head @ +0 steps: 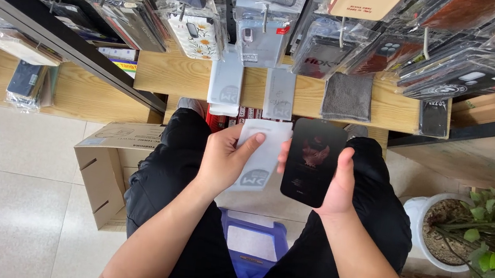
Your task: Inspecting and packaging mobile phone screen protectors and inventory items.
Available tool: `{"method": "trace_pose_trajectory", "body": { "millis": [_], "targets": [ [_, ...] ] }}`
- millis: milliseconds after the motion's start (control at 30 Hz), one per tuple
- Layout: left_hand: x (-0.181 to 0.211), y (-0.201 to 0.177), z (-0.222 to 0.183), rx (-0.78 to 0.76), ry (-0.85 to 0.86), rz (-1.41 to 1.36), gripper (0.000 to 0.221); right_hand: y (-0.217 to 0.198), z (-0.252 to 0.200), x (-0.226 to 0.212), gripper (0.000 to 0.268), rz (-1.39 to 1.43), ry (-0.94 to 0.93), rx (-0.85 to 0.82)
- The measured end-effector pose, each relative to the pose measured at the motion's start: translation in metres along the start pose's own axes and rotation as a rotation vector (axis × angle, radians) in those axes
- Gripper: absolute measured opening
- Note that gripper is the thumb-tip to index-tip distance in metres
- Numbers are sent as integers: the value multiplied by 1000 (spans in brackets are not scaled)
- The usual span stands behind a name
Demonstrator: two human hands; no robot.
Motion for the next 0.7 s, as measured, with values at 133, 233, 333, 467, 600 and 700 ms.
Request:
{"method": "trace_pose_trajectory", "body": {
  "millis": [133,233,333,467,600,700],
  "targets": [
    [19,3,-1,-76,69,21,22,12,-1,-31,79,-243,-340,91],
    [16,8,-4,-136,113,35,21,8,0,-32,82,-376,-328,131],
    [18,9,-7,-161,84,1,22,1,0,-27,85,-489,-273,142],
    [16,10,-7,-180,40,-31,18,-3,-1,-28,85,-524,-294,161],
    [-2,10,-4,-180,3,-50,15,-3,-1,-28,85,-524,-299,189],
    [-7,10,-5,-170,-9,-117,13,5,-1,-27,86,-519,-263,202]
  ]
}}
Point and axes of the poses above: each hand's wrist, its own z-axis towards the middle knuckle, its own y-axis out of the palm, x = y × z, the point moved 7 cm from there along z, towards the middle knuckle, and after that the axes turned 2 degrees about -z, right-handed, at the moved point
